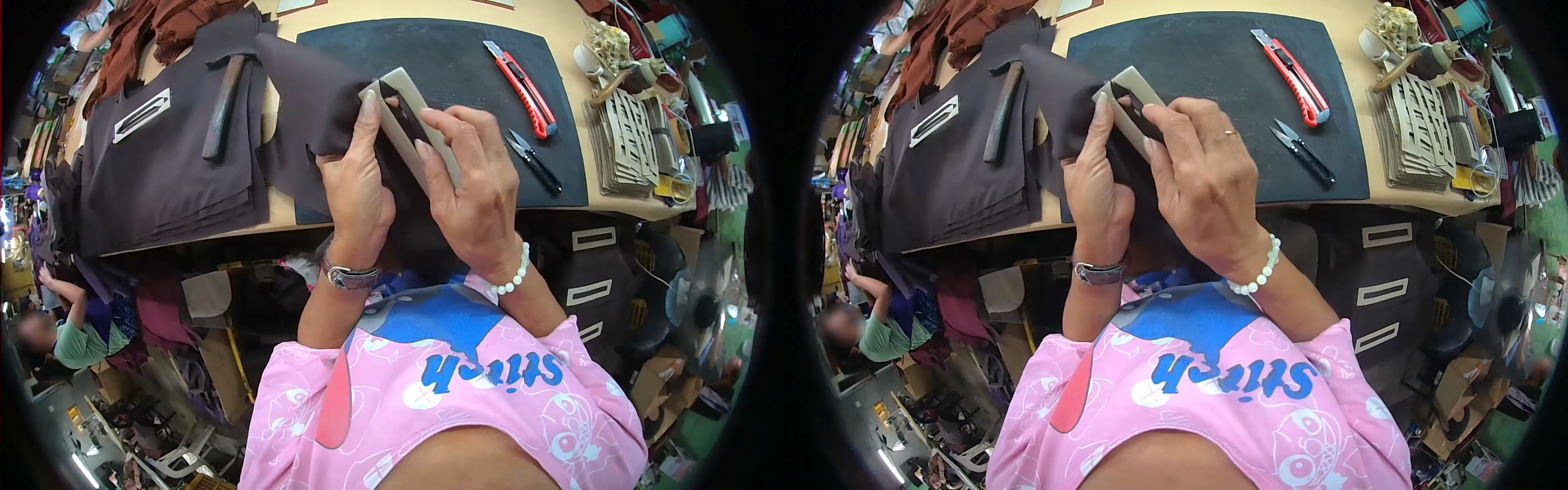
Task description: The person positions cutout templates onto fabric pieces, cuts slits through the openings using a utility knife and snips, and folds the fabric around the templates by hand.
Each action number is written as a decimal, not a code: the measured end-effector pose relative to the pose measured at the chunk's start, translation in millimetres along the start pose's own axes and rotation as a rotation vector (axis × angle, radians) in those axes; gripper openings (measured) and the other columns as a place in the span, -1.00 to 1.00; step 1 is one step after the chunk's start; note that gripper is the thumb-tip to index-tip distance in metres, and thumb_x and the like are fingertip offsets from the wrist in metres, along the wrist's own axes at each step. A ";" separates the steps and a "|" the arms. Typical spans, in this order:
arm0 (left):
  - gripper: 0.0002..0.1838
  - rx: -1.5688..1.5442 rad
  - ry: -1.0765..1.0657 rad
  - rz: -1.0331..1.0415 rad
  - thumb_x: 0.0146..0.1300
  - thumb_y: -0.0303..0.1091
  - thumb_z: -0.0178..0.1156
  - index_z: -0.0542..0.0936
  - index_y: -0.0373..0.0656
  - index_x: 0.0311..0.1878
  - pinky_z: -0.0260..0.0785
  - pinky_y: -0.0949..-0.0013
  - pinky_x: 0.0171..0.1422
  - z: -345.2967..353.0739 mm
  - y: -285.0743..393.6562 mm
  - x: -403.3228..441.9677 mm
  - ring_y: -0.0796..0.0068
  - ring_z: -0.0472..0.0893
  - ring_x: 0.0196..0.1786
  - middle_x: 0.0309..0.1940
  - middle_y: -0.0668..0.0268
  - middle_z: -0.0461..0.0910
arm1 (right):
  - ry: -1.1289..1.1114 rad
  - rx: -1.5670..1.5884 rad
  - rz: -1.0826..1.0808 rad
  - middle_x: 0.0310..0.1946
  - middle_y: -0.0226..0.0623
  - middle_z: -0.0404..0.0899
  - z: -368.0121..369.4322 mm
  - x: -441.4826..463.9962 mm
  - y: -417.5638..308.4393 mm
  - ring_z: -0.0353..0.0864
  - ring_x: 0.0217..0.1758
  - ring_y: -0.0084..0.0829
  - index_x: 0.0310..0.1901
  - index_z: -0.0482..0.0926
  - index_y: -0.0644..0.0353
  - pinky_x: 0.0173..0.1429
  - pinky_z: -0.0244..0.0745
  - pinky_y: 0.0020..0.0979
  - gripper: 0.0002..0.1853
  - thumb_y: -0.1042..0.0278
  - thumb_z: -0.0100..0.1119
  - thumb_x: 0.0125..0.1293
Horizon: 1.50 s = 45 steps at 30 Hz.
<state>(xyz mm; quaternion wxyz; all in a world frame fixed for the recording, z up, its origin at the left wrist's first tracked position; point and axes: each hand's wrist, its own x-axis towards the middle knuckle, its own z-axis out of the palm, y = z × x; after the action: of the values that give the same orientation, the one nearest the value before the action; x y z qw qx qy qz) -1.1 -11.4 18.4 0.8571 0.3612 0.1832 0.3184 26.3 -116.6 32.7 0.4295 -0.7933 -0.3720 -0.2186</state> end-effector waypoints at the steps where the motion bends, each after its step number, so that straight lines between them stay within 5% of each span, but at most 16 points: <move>1: -0.85 -0.014 -0.011 0.018 0.26 -0.44 0.19 0.58 -0.21 -0.12 0.46 0.48 -0.12 1.8 -0.7 -0.7 0.55 0.61 -0.23 -0.26 0.33 0.62 | -0.046 0.078 0.048 -0.22 -0.06 0.51 0.1 0.8 -0.2 0.56 -0.21 -0.11 -0.06 0.48 0.27 -0.15 0.47 -0.24 -0.72 0.52 0.14 0.16; 5: -0.83 -0.007 -0.034 0.088 0.27 -0.43 0.19 0.58 -0.22 -0.09 0.46 0.46 -0.09 6.2 2.2 -2.5 0.54 0.61 -0.21 -0.25 0.30 0.62 | -0.162 0.515 0.352 -0.39 -0.02 0.58 5.1 -1.5 2.0 0.61 -0.39 -0.15 -0.01 0.41 0.34 -0.23 0.48 -0.33 -0.70 0.51 0.13 0.21; 8: -0.82 -0.045 0.055 0.048 0.26 -0.43 0.19 0.58 -0.22 -0.08 0.45 0.46 -0.07 -0.4 15.1 -1.6 0.54 0.60 -0.19 -0.24 0.29 0.62 | -0.358 0.471 0.479 -0.42 -0.07 0.59 -19.8 -4.1 -0.5 0.62 -0.42 -0.26 0.02 0.40 0.31 -0.29 0.47 -0.38 -0.67 0.53 0.13 0.20; 9: -0.82 -0.047 0.087 0.040 0.24 -0.46 0.21 0.60 -0.22 -0.09 0.45 0.45 -0.05 -4.9 19.5 -1.5 0.52 0.61 -0.18 -0.19 0.29 0.62 | -0.400 0.455 0.519 -0.34 -0.32 0.60 -28.1 -4.9 2.4 0.51 -0.32 -0.62 0.09 0.39 0.26 -0.17 0.42 -0.57 -0.62 0.56 0.13 0.22; 10: -0.79 -0.052 0.162 0.121 0.20 -0.49 0.23 0.60 -0.24 -0.08 0.45 0.43 -0.02 -11.4 20.6 -0.5 0.50 0.61 -0.15 -0.14 0.27 0.61 | -0.417 0.407 0.503 -0.34 -0.32 0.61 -35.9 -3.7 5.1 0.51 -0.31 -0.63 0.10 0.39 0.25 -0.15 0.42 -0.55 -0.60 0.58 0.14 0.20; 12: -0.73 0.113 0.245 0.124 0.18 -0.54 0.23 0.57 -0.24 -0.02 0.46 0.38 0.02 -43.0 33.6 -3.4 0.50 0.59 -0.11 -0.10 0.26 0.60 | -0.465 0.325 0.473 -0.34 -0.28 0.61 -45.5 -1.2 17.4 0.55 -0.28 -0.56 0.13 0.39 0.24 -0.12 0.43 -0.51 -0.57 0.60 0.13 0.18; 14: -0.65 -0.073 0.376 0.071 0.16 -0.58 0.22 0.53 -0.25 0.05 0.46 0.33 0.06 -65.4 56.5 -9.3 0.49 0.56 -0.06 -0.06 0.24 0.57 | -0.531 0.225 0.345 -0.33 -0.21 0.61 -46.8 0.0 35.6 0.59 -0.25 -0.47 0.16 0.37 0.23 -0.09 0.45 -0.44 -0.54 0.63 0.10 0.18; 18: -0.59 0.334 0.438 0.577 0.19 -0.53 0.22 0.45 -0.32 0.12 0.43 0.29 0.13 -103.6 90.4 -24.9 0.39 0.55 -0.03 0.01 0.16 0.52 | -0.664 0.173 0.243 -0.28 -0.12 0.60 -34.9 -2.9 54.5 0.62 -0.21 -0.24 0.20 0.34 0.19 -0.03 0.47 -0.36 -0.50 0.66 0.03 0.19; 19: -0.64 0.669 0.452 0.808 0.18 -0.52 0.22 0.50 -0.30 0.07 0.39 0.31 0.16 -100.6 95.0 -24.0 0.42 0.55 -0.04 -0.05 0.20 0.56 | -0.656 0.179 0.174 -0.28 -0.04 0.60 -30.5 -7.4 59.9 0.58 -0.20 -0.05 0.20 0.29 0.16 -0.08 0.43 -0.19 -0.50 0.62 -0.01 0.19; 22: -0.69 1.235 -0.062 0.830 0.13 -0.54 0.23 0.57 -0.24 -0.01 0.36 0.33 0.13 -51.5 94.6 -30.3 0.39 0.57 -0.09 -0.12 0.22 0.59 | -0.659 0.084 0.034 -0.27 -0.05 0.60 -28.9 -11.4 58.4 0.58 -0.19 -0.05 0.20 0.30 0.15 -0.07 0.44 -0.18 -0.49 0.62 0.00 0.17; 24: -0.76 1.426 -0.646 0.810 0.11 -0.54 0.22 0.61 -0.22 -0.11 0.37 0.34 0.05 -28.4 79.7 -15.0 0.36 0.58 -0.08 -0.18 0.24 0.61 | -0.630 0.080 -0.030 -0.26 -0.07 0.61 -27.5 -13.6 57.1 0.58 -0.22 -0.07 0.21 0.30 0.14 -0.09 0.45 -0.20 -0.48 0.62 0.00 0.16; 26: -0.79 1.447 -0.975 0.686 0.06 -0.50 0.24 0.62 -0.22 -0.18 0.39 0.29 -0.07 -10.9 49.0 2.1 0.22 0.58 -0.20 -0.33 0.17 0.59 | -0.587 0.085 -0.064 -0.26 -0.09 0.61 -25.7 -16.5 57.9 0.58 -0.25 -0.10 0.21 0.30 0.13 -0.11 0.45 -0.22 -0.47 0.61 0.01 0.16; 29: -0.84 1.443 -1.188 0.459 0.06 -0.46 0.24 0.63 -0.26 -0.26 0.39 0.26 -0.16 -16.3 13.4 30.5 0.16 0.57 -0.30 -0.41 0.14 0.58 | -0.506 0.085 -0.057 -0.28 -0.13 0.62 -23.8 -24.3 65.4 0.59 -0.29 -0.14 0.20 0.33 0.13 -0.14 0.47 -0.26 -0.48 0.58 0.05 0.16; 36: -0.84 1.260 -1.135 0.243 0.05 -0.44 0.29 0.66 -0.23 -0.26 0.36 0.36 -0.26 -42.8 12.3 48.4 0.34 0.56 -0.39 -0.45 0.23 0.58 | -0.337 0.024 -0.107 -0.34 -0.20 0.63 -20.2 -37.9 75.8 0.61 -0.27 -0.22 0.05 0.49 0.18 -0.17 0.50 -0.30 -0.58 0.50 0.21 0.09; 43: -0.79 1.274 -1.115 0.430 0.03 -0.48 0.31 0.69 -0.14 -0.21 0.34 0.42 -0.27 -62.3 12.3 46.2 0.41 0.50 -0.35 -0.42 0.29 0.51 | -0.357 0.004 -0.343 -0.37 -0.24 0.62 -34.3 -45.9 86.3 0.62 -0.23 -0.28 0.00 0.53 0.22 -0.12 0.51 -0.37 -0.63 0.52 0.23 0.10; 45: -0.78 1.274 -1.136 0.486 0.02 -0.50 0.30 0.69 -0.13 -0.21 0.35 0.41 -0.28 -64.3 11.2 46.6 0.41 0.50 -0.34 -0.42 0.29 0.51 | -0.386 0.179 0.020 -0.34 -0.22 0.61 -37.2 -49.8 81.0 0.62 -0.24 -0.27 -0.02 0.53 0.23 -0.14 0.51 -0.39 -0.63 0.53 0.25 0.07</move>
<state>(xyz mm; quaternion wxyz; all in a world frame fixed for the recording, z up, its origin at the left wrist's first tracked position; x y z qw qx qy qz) -6.7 58.6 -20.5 0.3635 0.9021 -0.2093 0.1019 57.1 -196.7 -22.6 0.4214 -0.7826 -0.4576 -0.0246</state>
